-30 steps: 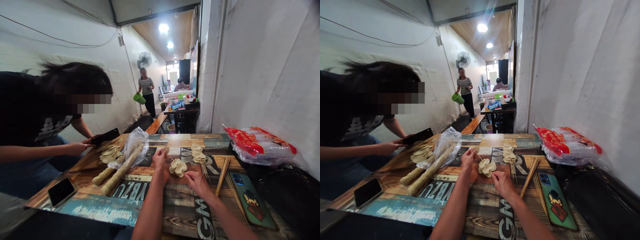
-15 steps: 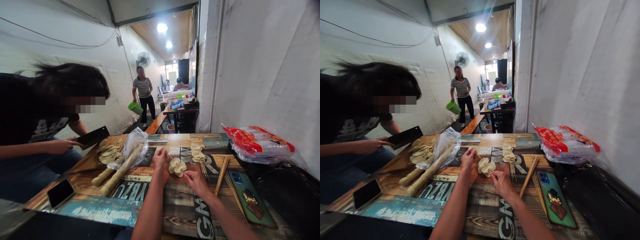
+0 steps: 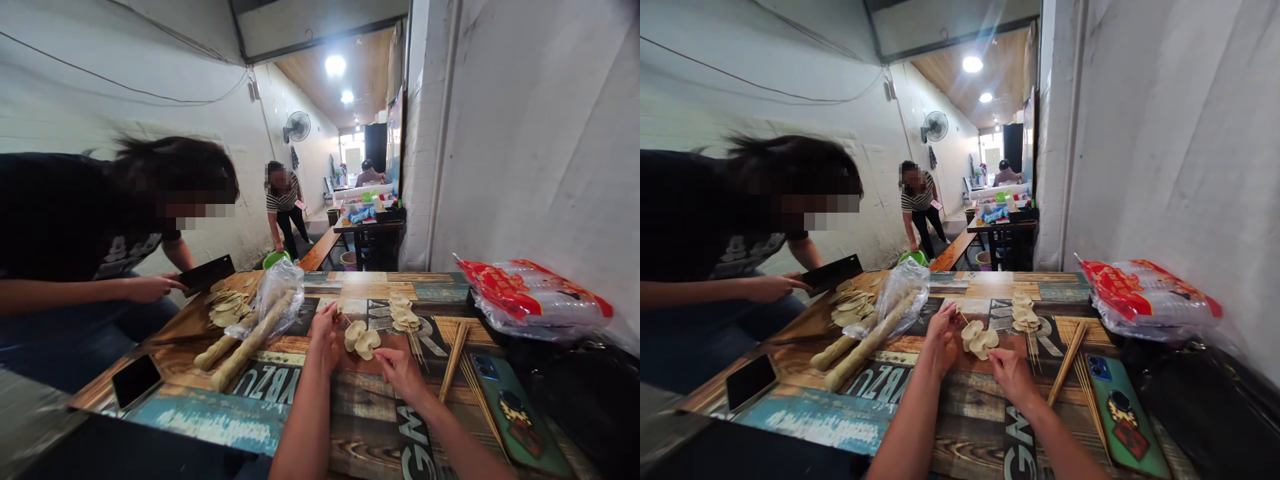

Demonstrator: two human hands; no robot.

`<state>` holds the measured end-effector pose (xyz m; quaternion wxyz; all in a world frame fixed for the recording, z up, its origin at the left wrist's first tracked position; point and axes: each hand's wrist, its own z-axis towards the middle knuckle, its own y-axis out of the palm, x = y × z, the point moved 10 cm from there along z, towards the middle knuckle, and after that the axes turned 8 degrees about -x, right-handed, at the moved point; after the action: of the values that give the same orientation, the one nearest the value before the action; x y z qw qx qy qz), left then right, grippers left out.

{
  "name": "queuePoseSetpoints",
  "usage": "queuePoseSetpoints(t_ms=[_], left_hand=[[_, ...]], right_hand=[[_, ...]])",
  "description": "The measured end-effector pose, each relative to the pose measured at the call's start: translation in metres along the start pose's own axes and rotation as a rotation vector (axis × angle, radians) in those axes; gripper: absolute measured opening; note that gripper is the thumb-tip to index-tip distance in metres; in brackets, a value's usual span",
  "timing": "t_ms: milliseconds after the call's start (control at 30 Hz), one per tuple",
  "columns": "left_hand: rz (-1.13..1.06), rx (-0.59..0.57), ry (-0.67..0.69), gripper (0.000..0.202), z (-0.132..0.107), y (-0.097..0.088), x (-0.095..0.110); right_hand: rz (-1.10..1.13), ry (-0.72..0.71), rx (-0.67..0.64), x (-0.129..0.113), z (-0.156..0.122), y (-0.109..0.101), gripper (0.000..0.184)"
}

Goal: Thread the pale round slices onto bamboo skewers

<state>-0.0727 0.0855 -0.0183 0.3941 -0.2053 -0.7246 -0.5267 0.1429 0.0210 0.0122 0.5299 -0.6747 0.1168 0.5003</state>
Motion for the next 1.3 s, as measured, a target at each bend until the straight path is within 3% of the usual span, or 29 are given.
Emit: queuePoseSetpoints(t_ms=[200,600,933,1300], left_hand=[[-0.033,-0.075,-0.017,0.024,0.001,0.008,-0.005],[-0.02,-0.059,0.018,0.033,-0.005,0.01,0.003],[0.133,-0.037,0.147,0.043,-0.008,0.013,0.015],[0.182,-0.069,0.152,0.044,-0.012,0.02,0.016]], right_hand=[[0.004,-0.003,0.016,0.0,0.001,0.001,0.042],[0.009,0.002,0.038,-0.003,-0.001,-0.006,0.043],[-0.004,-0.018,0.061,-0.001,0.001,-0.006,0.04],[-0.008,-0.026,0.097,-0.001,0.001,-0.007,0.042]])
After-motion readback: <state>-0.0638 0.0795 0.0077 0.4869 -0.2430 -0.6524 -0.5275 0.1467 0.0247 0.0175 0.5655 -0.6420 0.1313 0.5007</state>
